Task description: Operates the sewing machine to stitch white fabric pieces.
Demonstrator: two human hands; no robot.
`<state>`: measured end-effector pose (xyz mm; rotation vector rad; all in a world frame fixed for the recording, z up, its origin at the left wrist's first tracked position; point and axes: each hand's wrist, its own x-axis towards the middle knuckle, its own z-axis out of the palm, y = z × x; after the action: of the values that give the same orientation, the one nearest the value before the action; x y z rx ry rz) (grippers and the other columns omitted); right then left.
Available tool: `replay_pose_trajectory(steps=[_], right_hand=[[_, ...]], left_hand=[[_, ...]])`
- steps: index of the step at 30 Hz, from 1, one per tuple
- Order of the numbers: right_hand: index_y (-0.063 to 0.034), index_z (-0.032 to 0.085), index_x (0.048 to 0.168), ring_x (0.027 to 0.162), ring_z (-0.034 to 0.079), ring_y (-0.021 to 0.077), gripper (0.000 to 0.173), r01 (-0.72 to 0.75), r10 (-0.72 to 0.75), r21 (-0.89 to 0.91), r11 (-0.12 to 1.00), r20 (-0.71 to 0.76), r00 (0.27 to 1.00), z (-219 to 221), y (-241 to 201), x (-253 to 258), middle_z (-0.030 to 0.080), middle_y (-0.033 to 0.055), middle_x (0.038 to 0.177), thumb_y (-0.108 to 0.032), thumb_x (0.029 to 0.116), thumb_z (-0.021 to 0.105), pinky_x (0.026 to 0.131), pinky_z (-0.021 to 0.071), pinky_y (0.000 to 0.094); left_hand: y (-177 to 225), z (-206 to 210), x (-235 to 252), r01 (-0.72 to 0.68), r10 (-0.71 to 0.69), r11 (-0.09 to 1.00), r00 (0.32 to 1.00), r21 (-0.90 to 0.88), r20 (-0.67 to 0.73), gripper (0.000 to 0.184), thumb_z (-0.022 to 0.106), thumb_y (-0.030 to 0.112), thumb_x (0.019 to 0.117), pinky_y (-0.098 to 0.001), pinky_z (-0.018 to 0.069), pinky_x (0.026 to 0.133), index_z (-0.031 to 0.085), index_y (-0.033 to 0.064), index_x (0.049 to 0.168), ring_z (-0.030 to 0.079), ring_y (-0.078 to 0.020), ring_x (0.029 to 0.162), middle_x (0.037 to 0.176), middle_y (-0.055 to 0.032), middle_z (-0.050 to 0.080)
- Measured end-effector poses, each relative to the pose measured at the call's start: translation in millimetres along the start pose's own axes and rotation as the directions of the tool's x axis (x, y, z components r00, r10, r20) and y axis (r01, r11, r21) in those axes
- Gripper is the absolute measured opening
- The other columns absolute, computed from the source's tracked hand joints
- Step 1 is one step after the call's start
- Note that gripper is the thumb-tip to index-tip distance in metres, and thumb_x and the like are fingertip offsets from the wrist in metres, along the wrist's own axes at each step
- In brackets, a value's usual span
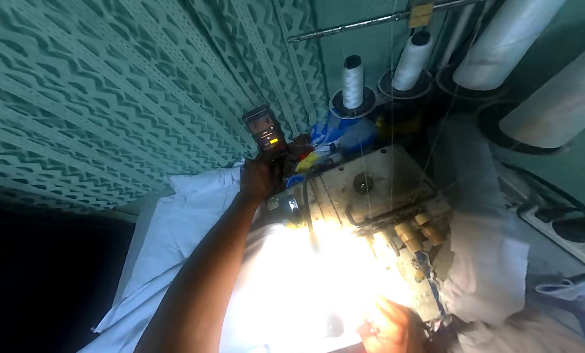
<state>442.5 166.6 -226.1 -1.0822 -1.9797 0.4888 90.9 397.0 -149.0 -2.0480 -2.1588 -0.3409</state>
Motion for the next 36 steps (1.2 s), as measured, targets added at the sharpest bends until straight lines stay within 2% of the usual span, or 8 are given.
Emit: replay_pose_trajectory(steps=[13,16,20,24,27,29,33,36], right_hand=[[-0.0146,0.073,0.082,0.069,0.067,0.0047,0.018,0.039,-0.041,-0.02,0.999,-0.062,0.997,4,2,-1,0.071,-0.0025,0.077,-0.029,0.0867,0.063,0.06,0.0553,0.0215],[-0.0156,0.073,0.084,0.065,0.064,0.004,0.018,0.047,-0.046,0.003,0.999,-0.054,0.997,3,5,-3,0.068,-0.0035,0.075,-0.031,0.0862,0.064,0.057,0.0536,0.0216],[-0.0131,0.075,0.086,0.072,0.066,0.0046,0.014,0.007,-0.007,0.086,0.996,0.003,1.0,-1,4,-1,0.07,-0.0022,0.083,-0.023,0.0833,0.066,0.064,0.0571,0.0226],[-0.0077,0.072,0.083,0.061,0.06,0.0027,0.014,-0.342,0.258,0.329,0.881,0.271,0.927,-17,-18,-2,0.065,-0.0028,0.069,-0.016,0.0905,0.065,0.059,0.0528,0.0224],[-0.0059,0.066,0.083,0.047,0.059,0.0115,0.023,-0.632,0.453,0.335,0.699,0.477,0.753,-24,-25,-9,0.06,0.0005,0.058,-0.02,0.098,0.057,0.049,0.054,0.0324],[-0.0053,0.071,0.09,0.056,0.062,0.0137,0.025,-0.57,0.486,0.178,0.802,0.36,0.796,-26,-26,-12,0.063,0.0035,0.066,-0.024,0.098,0.057,0.058,0.0566,0.0364],[-0.0075,0.075,0.093,0.073,0.067,0.0088,0.02,-0.16,0.155,0.075,0.984,0.066,0.986,-69,-23,-14,0.071,0.0035,0.083,-0.025,0.0962,0.067,0.07,0.0575,0.0261],[-0.0086,0.076,0.102,0.078,0.069,0.0095,0.022,-0.112,0.1,-0.148,0.983,-0.085,0.991,-125,-4,-9,0.073,0.0047,0.094,-0.028,0.0997,0.064,0.072,0.0592,0.0264]], left_hand=[[1,-21,-2,0.064,-0.059,0.996,0.996,-0.069,0.067,0.05,0.053,0.037,0.1039,-0.0629,0.0543,0.089,0.051,0.0145,0.149,0.066,-0.0405,0.112,0.13,-0.0202,0.063],[13,-50,-37,0.076,-0.087,0.952,0.996,-0.298,-0.023,0.034,0.057,0.03,0.1049,-0.0589,0.0542,0.094,0.066,0.0068,0.128,0.069,-0.0335,0.107,0.118,-0.0177,0.07],[63,-99,-134,0.107,-0.147,0.931,0.985,-0.349,-0.09,0.039,0.052,0.032,0.1045,-0.0482,0.057,0.091,0.066,0.0071,0.13,0.068,-0.0259,0.104,0.122,-0.0137,0.068],[106,-70,-237,-0.05,0.033,0.944,0.998,-0.327,-0.058,0.09,0.075,0.04,0.0757,-0.059,0.0279,0.122,0.046,0.0028,0.153,0.036,-0.0376,0.15,0.159,-0.0166,0.044],[94,-36,-251,-0.144,0.122,0.944,0.988,-0.295,-0.092,0.098,0.065,0.054,0.0755,-0.061,0.0169,0.125,0.04,0.0056,0.157,0.022,-0.0346,0.156,0.166,-0.0126,0.033],[88,-36,-250,-0.154,0.134,0.95,0.987,-0.271,-0.091,0.096,0.06,0.059,0.0809,-0.0602,0.0162,0.125,0.039,0.0055,0.158,0.021,-0.0332,0.157,0.167,-0.0127,0.032],[104,-45,-266,-0.14,0.105,0.941,0.986,-0.309,-0.127,0.096,0.06,0.059,0.084,-0.063,0.0169,0.124,0.041,-0.0062,0.152,0.026,-0.042,0.154,0.162,-0.0251,0.035],[129,-58,-290,-0.249,0.164,0.915,0.948,-0.318,-0.272,0.076,0.059,0.058,0.0937,-0.0645,0.0248,0.121,0.064,-0.0122,0.122,0.04,-0.0517,0.143,0.14,-0.0352,0.055]])
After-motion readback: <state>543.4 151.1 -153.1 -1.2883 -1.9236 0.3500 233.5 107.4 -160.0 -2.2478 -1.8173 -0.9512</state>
